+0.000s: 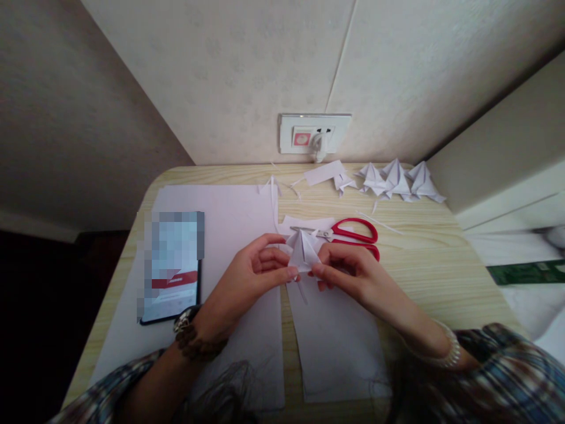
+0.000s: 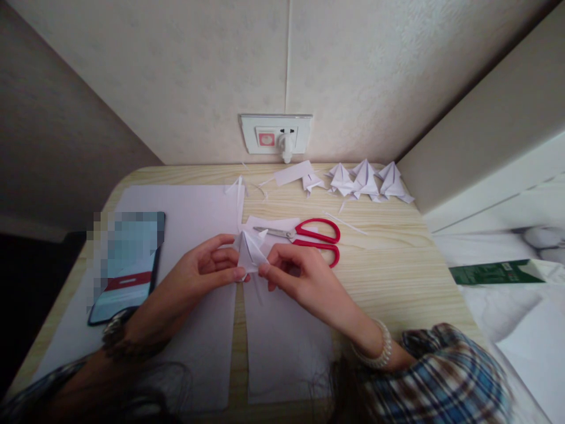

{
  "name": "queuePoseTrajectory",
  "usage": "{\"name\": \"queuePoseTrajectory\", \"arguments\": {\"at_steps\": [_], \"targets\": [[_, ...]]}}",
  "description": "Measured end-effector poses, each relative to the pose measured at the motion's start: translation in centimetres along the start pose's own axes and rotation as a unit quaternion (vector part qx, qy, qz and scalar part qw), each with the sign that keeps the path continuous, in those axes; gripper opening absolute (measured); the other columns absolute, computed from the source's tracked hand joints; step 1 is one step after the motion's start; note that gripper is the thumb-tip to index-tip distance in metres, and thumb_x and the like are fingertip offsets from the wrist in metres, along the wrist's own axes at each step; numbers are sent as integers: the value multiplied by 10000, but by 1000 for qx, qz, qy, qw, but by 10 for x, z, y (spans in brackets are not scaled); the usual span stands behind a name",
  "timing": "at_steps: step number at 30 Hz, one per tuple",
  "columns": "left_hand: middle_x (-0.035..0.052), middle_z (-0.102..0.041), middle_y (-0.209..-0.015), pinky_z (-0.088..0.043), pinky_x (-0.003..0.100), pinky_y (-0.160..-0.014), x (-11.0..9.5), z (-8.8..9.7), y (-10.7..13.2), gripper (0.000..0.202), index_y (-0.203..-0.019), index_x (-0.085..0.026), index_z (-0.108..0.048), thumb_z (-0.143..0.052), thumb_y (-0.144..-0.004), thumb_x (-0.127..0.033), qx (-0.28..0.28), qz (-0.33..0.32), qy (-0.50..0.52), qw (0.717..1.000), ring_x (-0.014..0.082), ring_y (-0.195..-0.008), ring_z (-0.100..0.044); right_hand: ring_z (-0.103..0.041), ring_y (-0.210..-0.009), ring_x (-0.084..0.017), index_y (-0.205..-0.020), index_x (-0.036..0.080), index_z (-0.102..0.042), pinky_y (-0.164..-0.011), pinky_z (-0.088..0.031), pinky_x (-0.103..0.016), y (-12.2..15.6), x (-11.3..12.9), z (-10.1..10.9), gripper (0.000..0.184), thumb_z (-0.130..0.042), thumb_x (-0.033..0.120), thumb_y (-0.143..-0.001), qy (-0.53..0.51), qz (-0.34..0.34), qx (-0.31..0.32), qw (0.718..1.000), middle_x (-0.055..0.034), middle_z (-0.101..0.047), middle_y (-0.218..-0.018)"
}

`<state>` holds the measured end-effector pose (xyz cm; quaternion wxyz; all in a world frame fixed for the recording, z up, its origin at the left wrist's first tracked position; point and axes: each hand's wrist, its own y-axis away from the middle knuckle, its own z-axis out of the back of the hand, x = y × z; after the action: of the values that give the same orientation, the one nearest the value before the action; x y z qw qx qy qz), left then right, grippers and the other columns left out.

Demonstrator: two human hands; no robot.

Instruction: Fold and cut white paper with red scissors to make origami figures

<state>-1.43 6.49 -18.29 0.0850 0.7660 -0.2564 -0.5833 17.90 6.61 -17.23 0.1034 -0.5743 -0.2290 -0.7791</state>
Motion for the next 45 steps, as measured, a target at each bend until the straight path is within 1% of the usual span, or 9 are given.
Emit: {"name": "queuePoseTrajectory", "arguments": {"at_steps": [7,13,17,20,25,30,39,42,45], "targets": [[-79,-664,-676,-483,197,-680,-2,-1,1,421,-937,-184,-584,-819,-590,-142,-7,3,-7,1000,90,-660,-656,-488,-589,-122,-627,177,-538,-553,-351,-251,0,2,0,399,-613,520,-816,-34,-11,5,999,12,-554,-600],[-62,-666,-700,-494,226,-718,-3,-1,2,414,-956,-186,-604,-815,-602,-150,8,-3,-20,1000,111,-695,-661,-493,-584,-117,-640,178,-546,-556,-357,-245,0,4,0,358,-653,481,-799,-69,-23,15,997,15,-558,-598],[-62,-667,-687,-504,241,-704,-3,-1,1,425,-916,-187,-600,-837,-564,-157,-5,-7,-14,1000,120,-667,-660,-498,-585,-121,-641,180,-551,-555,-362,-248,0,3,-1,355,-655,481,-797,-64,-21,10,998,14,-564,-599],[-63,-674,-691,-505,241,-702,-3,-2,1,403,-904,-190,-603,-835,-575,-168,-10,-8,-6,1000,118,-666,-664,-493,-581,-121,-637,180,-549,-551,-356,-249,0,2,-1,366,-646,493,-800,-55,-22,5,998,14,-561,-596],[-55,-687,-688,-509,256,-714,-2,-2,2,385,-907,-190,-609,-831,-593,-180,-6,-9,-4,1000,128,-668,-674,-484,-580,-118,-626,178,-541,-553,-348,-248,0,3,-1,380,-634,498,-809,-48,-20,3,999,15,-553,-596],[-54,-693,-687,-503,230,-697,-2,0,2,356,-899,-186,-609,-814,-610,-156,4,-14,-8,1000,116,-667,-670,-492,-581,-120,-624,181,-538,-552,-355,-248,0,3,0,385,-632,506,-807,-46,-17,3,999,15,-555,-593],[-44,-684,-661,-504,242,-682,-3,-1,1,309,-875,-187,-618,-799,-625,-175,7,-16,-23,1000,131,-656,-670,-481,-577,-128,-618,184,-536,-543,-336,-260,1,2,-1,411,-602,539,-815,-21,-19,4,1000,7,-555,-589],[-35,-684,-663,-511,259,-664,-2,-1,1,329,-880,-183,-615,-803,-611,-191,0,-14,-28,1000,147,-649,-672,-482,-577,-127,-613,186,-531,-546,-336,-259,1,2,0,415,-599,540,-817,-24,-18,4,1000,9,-555,-586],[-47,-676,-651,-510,253,-635,-3,-2,2,405,-924,-186,-604,-817,-580,-172,-10,-8,-18,1000,149,-635,-669,-482,-574,-127,-608,184,-531,-545,-338,-259,0,3,1,424,-599,551,-810,-25,-18,3,1000,9,-552,-578]]}}
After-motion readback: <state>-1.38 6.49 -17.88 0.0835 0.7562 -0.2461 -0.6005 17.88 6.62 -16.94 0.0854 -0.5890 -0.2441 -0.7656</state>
